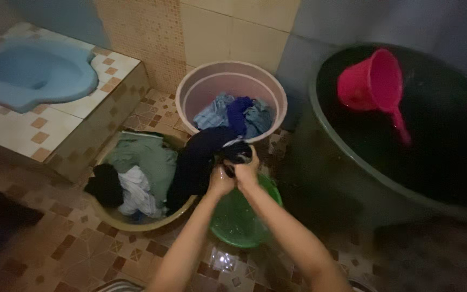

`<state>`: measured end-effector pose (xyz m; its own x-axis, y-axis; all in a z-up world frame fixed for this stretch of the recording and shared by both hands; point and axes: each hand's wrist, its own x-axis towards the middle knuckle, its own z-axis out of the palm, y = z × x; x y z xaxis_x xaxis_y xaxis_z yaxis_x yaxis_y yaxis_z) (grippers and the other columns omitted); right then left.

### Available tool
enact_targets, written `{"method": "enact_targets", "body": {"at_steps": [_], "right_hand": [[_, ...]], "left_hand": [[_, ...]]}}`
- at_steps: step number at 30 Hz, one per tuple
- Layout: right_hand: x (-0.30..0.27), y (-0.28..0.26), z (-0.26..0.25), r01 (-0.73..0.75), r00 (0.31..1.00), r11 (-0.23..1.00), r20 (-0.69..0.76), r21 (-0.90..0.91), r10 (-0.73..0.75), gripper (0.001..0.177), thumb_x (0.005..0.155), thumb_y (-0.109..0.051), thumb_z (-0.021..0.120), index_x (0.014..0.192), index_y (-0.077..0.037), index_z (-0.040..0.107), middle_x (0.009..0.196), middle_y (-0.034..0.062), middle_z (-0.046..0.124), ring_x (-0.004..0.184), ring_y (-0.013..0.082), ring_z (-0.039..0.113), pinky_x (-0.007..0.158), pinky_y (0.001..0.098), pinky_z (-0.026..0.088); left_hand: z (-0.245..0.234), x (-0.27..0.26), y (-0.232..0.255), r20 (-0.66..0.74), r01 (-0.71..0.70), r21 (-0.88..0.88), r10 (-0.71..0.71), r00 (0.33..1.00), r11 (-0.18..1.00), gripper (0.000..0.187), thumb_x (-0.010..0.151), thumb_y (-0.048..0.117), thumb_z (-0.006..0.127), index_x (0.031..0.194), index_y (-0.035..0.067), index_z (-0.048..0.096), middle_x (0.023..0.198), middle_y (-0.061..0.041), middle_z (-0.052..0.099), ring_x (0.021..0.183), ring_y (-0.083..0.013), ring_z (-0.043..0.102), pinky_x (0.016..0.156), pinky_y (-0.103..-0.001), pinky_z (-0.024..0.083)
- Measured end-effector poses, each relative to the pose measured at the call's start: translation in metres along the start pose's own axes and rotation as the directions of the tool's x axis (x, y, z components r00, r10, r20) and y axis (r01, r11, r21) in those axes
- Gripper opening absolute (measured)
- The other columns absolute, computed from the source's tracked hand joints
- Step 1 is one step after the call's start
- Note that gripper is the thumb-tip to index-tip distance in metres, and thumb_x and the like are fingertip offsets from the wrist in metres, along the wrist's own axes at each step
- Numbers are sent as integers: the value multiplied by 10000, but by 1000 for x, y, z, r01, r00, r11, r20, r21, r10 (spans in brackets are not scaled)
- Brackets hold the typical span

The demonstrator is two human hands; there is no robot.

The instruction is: The person washes a garment by hand in a bucket of soapy water, wrings it out, and rinses it using water from a larger tub.

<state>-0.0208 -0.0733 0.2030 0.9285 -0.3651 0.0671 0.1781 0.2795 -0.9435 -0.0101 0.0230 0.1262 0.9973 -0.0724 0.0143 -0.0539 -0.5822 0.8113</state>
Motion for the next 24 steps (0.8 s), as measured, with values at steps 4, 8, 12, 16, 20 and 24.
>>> {"method": "enact_targets", "body": {"at_steps": [4,8,12,16,20,24], "right_hand": [[40,-19,14,-206,978,902,52,380,201,327,709,94,726,1022,7,691,961,120,717,849,290,712,796,446,597],[97,-82,22,-341,938,747,160,571,307,259,778,-59,683,1031,-21,722,1049,108,741,960,294,713,953,476,567],[149,-161,32,-247,966,749,98,615,239,353,815,-147,718,1123,26,711,1207,190,707,1101,359,677,1014,497,543],[167,-149,31,-263,952,748,39,610,303,591,800,-159,751,1331,52,602,1307,227,655,1139,402,669,1034,542,551],[171,-62,19,-497,811,864,-311,79,495,959,796,-131,713,1586,-78,173,1542,239,431,1315,419,553,1048,563,489],[159,-2,13,-157,982,843,-170,-515,78,766,839,-135,755,1504,-5,398,1535,243,472,1391,390,496,1142,486,417]], "left_hand": [[-48,-2,41,-66,-38,-196,25,997,980,925,625,390,889,1382,20,509,1289,-241,638,1218,-405,618,1004,-456,485],[-62,-4,32,6,-269,-381,294,956,884,1034,663,428,940,1440,-39,443,1187,-223,668,1077,-343,662,917,-432,528],[-52,-5,-8,287,24,-292,64,956,956,765,744,482,858,1297,19,602,984,-128,757,914,-216,740,834,-364,582],[-43,7,-44,171,58,-194,-24,985,979,665,759,476,862,1209,39,641,952,-119,754,879,-212,722,800,-371,582],[-43,5,-54,27,192,-155,-190,981,969,553,790,452,821,1161,73,665,889,-128,761,839,-245,738,813,-381,574],[-34,-2,-68,3,270,-140,-273,962,953,518,791,443,824,1102,55,677,926,-137,745,880,-290,731,807,-419,577]]}}
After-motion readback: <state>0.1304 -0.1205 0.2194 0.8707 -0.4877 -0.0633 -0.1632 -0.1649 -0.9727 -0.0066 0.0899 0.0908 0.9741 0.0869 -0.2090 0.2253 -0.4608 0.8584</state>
